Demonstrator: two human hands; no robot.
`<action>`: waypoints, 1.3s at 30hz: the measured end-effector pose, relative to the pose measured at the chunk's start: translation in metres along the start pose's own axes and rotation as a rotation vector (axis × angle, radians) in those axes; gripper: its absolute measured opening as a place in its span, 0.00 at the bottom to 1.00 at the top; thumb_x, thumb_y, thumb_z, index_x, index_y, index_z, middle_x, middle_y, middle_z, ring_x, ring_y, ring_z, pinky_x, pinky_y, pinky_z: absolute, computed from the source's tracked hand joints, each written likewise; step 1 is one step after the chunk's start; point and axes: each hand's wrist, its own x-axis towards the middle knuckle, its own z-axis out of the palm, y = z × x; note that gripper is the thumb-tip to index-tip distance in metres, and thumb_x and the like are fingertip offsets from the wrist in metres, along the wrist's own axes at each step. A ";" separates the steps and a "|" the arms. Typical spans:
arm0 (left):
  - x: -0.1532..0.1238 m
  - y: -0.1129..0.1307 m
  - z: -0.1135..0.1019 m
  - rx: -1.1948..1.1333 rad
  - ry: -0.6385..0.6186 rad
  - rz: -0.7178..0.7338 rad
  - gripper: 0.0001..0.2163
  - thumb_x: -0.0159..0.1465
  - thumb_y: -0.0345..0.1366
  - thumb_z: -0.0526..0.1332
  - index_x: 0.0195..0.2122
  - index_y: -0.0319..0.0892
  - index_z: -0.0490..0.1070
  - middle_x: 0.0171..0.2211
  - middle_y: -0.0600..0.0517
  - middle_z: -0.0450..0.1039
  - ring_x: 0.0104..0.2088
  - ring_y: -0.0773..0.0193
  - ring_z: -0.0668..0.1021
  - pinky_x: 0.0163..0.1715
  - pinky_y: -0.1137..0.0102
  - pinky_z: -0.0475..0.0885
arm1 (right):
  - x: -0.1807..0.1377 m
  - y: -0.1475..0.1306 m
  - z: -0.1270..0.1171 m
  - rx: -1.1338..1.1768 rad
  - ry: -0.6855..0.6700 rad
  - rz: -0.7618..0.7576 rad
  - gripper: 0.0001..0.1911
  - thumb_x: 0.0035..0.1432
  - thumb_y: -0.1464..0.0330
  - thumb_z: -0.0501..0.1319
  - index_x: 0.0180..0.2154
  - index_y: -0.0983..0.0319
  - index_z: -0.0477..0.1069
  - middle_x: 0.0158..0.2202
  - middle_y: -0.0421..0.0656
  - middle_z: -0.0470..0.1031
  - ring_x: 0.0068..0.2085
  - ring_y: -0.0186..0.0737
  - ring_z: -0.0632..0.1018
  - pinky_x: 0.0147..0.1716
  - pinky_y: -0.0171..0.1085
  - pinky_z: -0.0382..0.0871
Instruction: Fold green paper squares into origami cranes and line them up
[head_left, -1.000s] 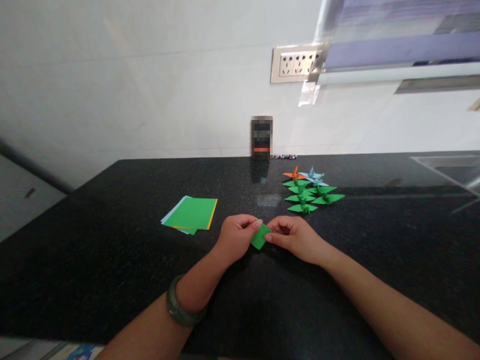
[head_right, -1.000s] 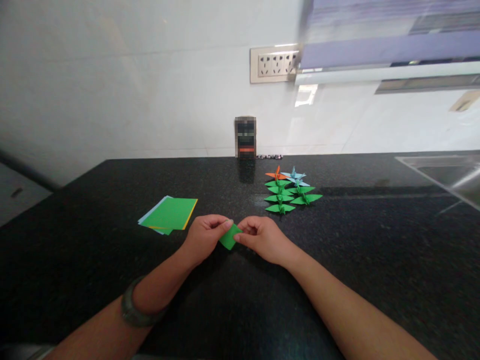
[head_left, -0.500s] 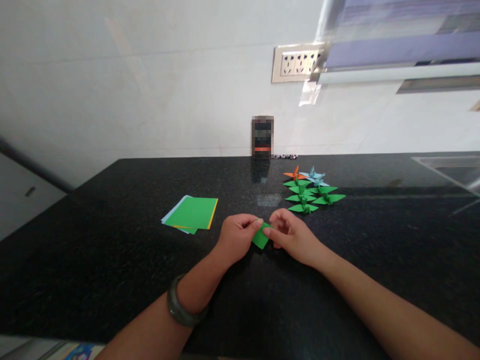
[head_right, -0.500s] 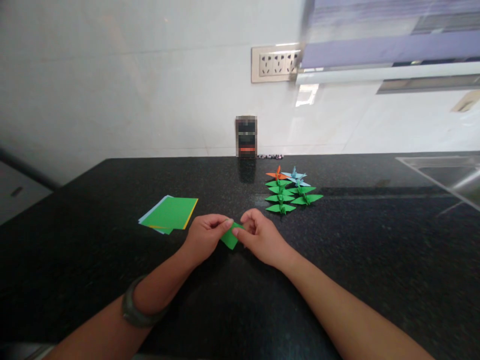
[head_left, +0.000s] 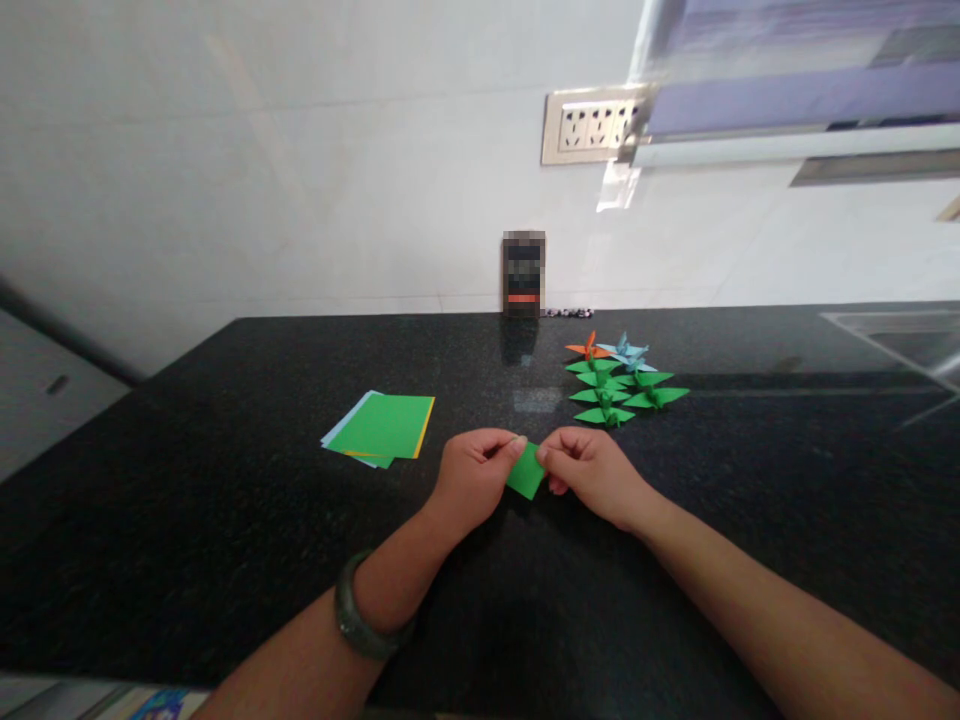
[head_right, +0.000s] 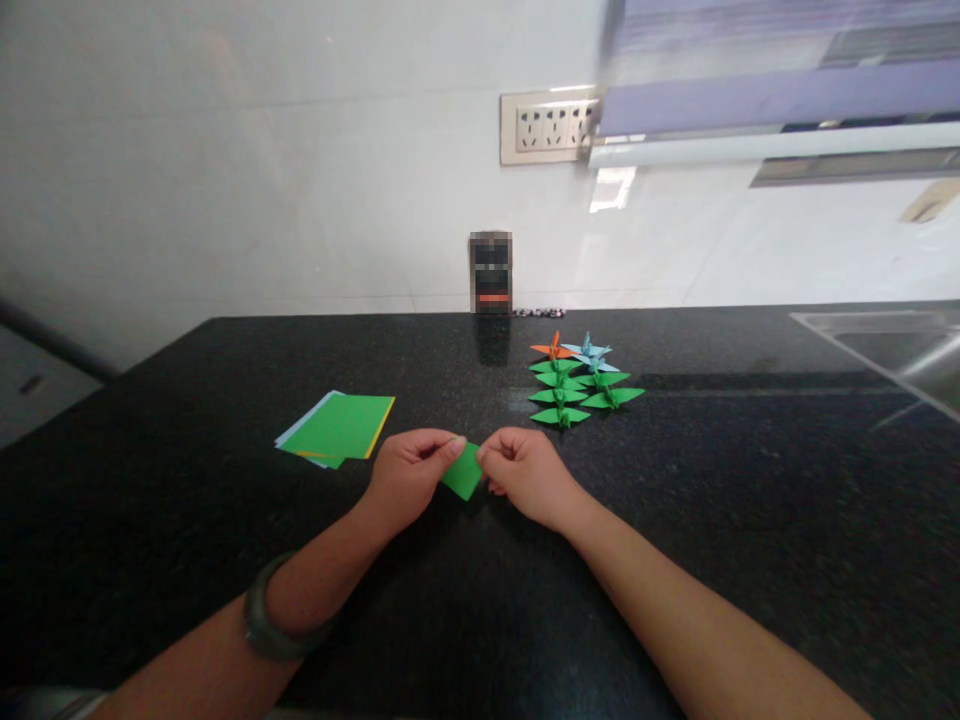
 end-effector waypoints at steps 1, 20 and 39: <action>0.000 0.000 0.000 0.001 0.007 0.003 0.11 0.57 0.39 0.58 0.24 0.39 0.75 0.19 0.53 0.71 0.21 0.68 0.69 0.22 0.74 0.63 | 0.000 0.000 0.000 0.017 0.005 0.009 0.08 0.50 0.67 0.57 0.23 0.64 0.66 0.15 0.35 0.66 0.17 0.26 0.66 0.18 0.27 0.61; -0.001 -0.003 0.000 0.018 0.037 0.033 0.12 0.58 0.40 0.57 0.24 0.39 0.75 0.19 0.54 0.70 0.21 0.69 0.68 0.21 0.75 0.62 | 0.001 0.002 0.001 0.072 0.040 0.042 0.08 0.50 0.65 0.59 0.24 0.64 0.66 0.17 0.35 0.65 0.17 0.25 0.66 0.17 0.27 0.62; -0.001 -0.002 0.001 -0.037 0.050 -0.002 0.12 0.57 0.40 0.58 0.22 0.38 0.74 0.17 0.55 0.67 0.20 0.71 0.66 0.19 0.76 0.61 | -0.001 0.005 0.000 -0.035 0.046 -0.049 0.06 0.50 0.68 0.55 0.25 0.62 0.64 0.17 0.35 0.64 0.18 0.28 0.66 0.18 0.29 0.60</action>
